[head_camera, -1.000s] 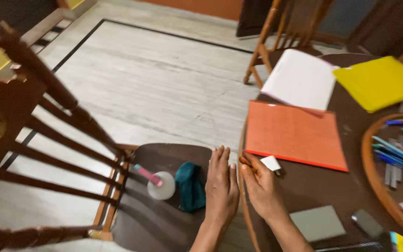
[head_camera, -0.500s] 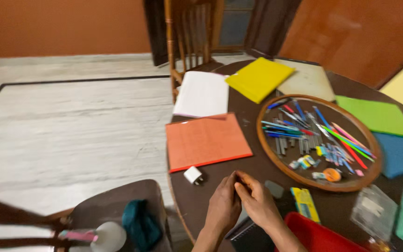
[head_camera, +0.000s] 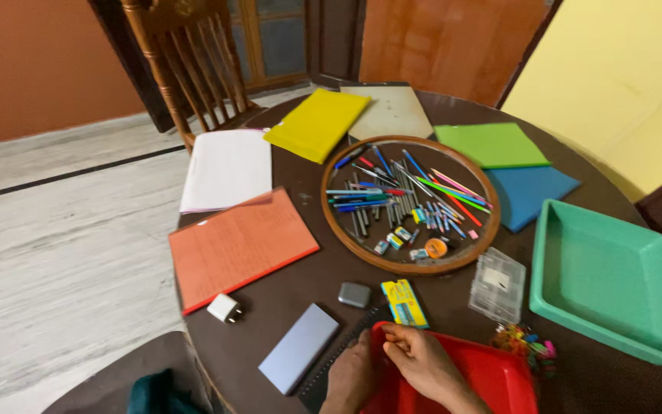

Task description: The person organizes stationery items on a round table. They place a blue cloth and a spray bottle on a chair, then put a power bank, notebook, charger, and small box into a red tray. They stack several folders and notebooks on the table.

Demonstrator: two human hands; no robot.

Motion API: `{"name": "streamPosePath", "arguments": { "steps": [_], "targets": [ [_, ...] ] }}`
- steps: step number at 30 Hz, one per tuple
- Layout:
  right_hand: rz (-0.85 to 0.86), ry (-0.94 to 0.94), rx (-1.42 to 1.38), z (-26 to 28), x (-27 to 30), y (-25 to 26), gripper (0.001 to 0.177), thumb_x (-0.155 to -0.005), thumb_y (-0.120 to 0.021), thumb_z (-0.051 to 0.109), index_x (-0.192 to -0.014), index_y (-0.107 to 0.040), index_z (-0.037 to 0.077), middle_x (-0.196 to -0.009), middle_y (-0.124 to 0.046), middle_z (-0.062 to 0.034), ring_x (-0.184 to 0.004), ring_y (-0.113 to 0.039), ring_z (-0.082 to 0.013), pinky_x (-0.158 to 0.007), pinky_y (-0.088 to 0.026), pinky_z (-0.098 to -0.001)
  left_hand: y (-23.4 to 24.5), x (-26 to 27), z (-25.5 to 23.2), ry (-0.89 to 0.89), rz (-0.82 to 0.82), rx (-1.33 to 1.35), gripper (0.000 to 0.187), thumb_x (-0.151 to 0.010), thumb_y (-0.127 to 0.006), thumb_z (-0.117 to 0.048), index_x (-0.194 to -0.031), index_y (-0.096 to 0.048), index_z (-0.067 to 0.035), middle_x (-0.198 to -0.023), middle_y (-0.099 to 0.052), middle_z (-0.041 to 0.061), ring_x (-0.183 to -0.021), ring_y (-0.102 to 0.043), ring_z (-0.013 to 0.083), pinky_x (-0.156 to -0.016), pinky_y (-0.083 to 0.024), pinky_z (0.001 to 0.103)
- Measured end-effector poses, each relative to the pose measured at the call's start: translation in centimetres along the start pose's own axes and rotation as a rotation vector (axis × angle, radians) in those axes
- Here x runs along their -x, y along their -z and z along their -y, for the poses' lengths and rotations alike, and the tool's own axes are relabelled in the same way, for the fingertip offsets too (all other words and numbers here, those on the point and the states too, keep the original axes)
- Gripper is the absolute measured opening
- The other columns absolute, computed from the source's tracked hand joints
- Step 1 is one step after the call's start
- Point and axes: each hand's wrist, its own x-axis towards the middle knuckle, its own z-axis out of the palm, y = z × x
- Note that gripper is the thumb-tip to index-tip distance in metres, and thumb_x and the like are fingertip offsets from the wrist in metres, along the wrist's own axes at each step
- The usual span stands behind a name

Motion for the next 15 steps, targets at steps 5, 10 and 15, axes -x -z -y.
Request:
{"name": "streamPosePath", "arguments": {
  "steps": [5, 10, 15],
  "targets": [
    [-0.049, 0.078, 0.051, -2.9, 0.5, 1.9, 0.043, -0.091, -0.069, 0.02, -0.13, -0.065, 0.002, -0.117, -0.078, -0.0106, -0.103, -0.075, -0.0151, -0.089, -0.059, -0.0295, -2.2, -0.3, 0.7, 0.086, -0.046, -0.08, 0.061, -0.091, -0.062, -0.022, -0.148, -0.039, -0.016, -0.115, -0.068, 0.021, -0.104, -0.069, 0.0407, -0.087, -0.056, 0.051],
    [-0.016, 0.051, 0.12, -2.6, 1.5, 3.7, 0.044, -0.09, -0.069, 0.019, -0.131, -0.065, 0.002, -0.116, -0.078, -0.0104, -0.096, -0.077, -0.0164, -0.084, -0.06, -0.0305, -2.5, -0.1, 0.8, 0.079, -0.112, -0.098, 0.054, -0.094, -0.053, -0.011, -0.147, -0.043, -0.018, -0.103, -0.073, 0.021, -0.095, -0.072, 0.042, -0.08, -0.057, 0.054],
    [0.029, 0.063, 0.159, -1.2, 1.9, 4.2, 0.045, -0.089, -0.069, 0.021, -0.131, -0.066, 0.003, -0.114, -0.079, -0.0097, -0.095, -0.078, -0.0174, -0.082, -0.06, -0.0317, -1.4, 2.2, 0.3, 0.071, -0.244, 0.018, 0.052, -0.088, -0.059, -0.013, -0.139, -0.047, -0.018, -0.098, -0.073, 0.022, -0.091, -0.07, 0.0458, -0.078, -0.055, 0.057]
  ]
}}
